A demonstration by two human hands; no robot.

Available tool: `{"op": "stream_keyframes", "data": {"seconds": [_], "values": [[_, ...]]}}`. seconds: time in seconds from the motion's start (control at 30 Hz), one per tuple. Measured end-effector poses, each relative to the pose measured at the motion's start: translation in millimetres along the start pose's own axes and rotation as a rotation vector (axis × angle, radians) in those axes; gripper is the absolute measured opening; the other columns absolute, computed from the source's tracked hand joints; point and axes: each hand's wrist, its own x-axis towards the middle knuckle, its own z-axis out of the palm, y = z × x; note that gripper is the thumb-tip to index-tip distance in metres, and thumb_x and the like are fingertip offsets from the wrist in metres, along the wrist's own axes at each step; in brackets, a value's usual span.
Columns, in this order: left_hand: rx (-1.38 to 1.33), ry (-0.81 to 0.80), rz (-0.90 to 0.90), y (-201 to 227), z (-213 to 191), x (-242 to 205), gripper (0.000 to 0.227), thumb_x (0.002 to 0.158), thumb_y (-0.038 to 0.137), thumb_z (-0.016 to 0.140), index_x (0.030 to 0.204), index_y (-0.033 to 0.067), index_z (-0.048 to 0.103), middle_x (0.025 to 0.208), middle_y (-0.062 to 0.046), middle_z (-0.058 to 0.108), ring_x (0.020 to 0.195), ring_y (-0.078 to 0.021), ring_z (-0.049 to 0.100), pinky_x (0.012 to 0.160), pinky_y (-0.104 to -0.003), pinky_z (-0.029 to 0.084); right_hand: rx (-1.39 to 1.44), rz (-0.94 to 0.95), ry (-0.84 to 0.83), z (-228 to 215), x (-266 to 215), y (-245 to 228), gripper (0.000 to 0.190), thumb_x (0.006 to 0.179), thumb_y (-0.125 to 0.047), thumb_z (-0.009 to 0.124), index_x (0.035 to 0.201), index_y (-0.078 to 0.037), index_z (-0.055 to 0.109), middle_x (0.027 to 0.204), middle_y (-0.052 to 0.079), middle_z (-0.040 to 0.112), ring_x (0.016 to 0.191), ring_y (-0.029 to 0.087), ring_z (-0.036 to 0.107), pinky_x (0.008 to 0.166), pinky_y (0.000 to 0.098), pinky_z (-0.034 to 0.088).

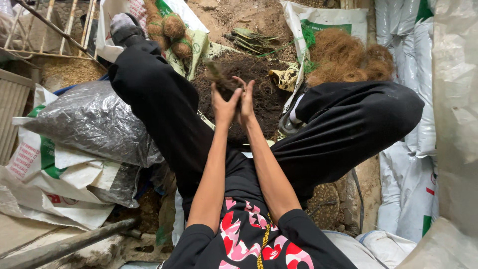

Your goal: The person sits on the floor and wraps small plants with soil in coconut coir. They repeatedly pick up a plant, cover its roots with soil, and then wrap the soil ball in a piece of coconut coir.

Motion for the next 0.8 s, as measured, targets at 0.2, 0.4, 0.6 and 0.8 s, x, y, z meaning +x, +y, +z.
{"op": "stream_keyframes", "data": {"seconds": [0.2,0.4,0.6,0.8], "values": [[-0.364,0.13,-0.483,-44.1,8.7,11.1,0.123,0.081,0.05,0.085,0.162,-0.0001,0.008,0.166,-0.024,0.019,0.153,-0.0349,0.025,0.122,-0.044,0.026,-0.643,0.105,0.283,-46.7,23.6,52.5,0.069,0.091,-0.062,0.058,0.149,-0.026,0.046,0.145,0.02,0.046,0.132,0.036,0.049,0.109,0.0487,0.045],[-0.64,0.152,-0.545,-59.7,6.2,15.4,0.123,0.075,0.04,0.086,0.162,0.0038,0.007,0.169,-0.018,0.01,0.155,-0.0302,0.017,0.122,-0.046,0.022,-1.051,0.497,0.472,-75.7,11.8,94.5,0.098,0.077,-0.059,0.078,0.157,-0.037,0.026,0.167,0.02,0.001,0.151,0.05,0.001,0.113,0.0694,0.027],[-0.559,0.133,-0.502,-53.3,-4.4,9.2,0.115,0.077,0.046,0.081,0.163,0.0064,0.017,0.168,-0.017,0.016,0.153,-0.0304,0.02,0.12,-0.047,0.024,-1.571,0.664,-0.268,-31.1,-11.0,103.8,0.1,0.084,-0.061,0.075,0.162,-0.044,0.014,0.173,0.01,-0.014,0.154,0.051,-0.017,0.113,0.0824,0.011],[-0.44,0.207,-0.365,-59.2,-5.6,15.1,0.103,0.087,0.062,0.072,0.158,-0.0028,0.035,0.165,-0.022,0.036,0.153,-0.032,0.034,0.124,-0.044,0.028,-1.687,0.625,-0.453,-40.4,-7.8,117.4,0.088,0.086,-0.042,0.074,0.159,-0.045,0.023,0.168,0.012,0.006,0.152,0.048,0.006,0.114,0.0706,0.026]]}}
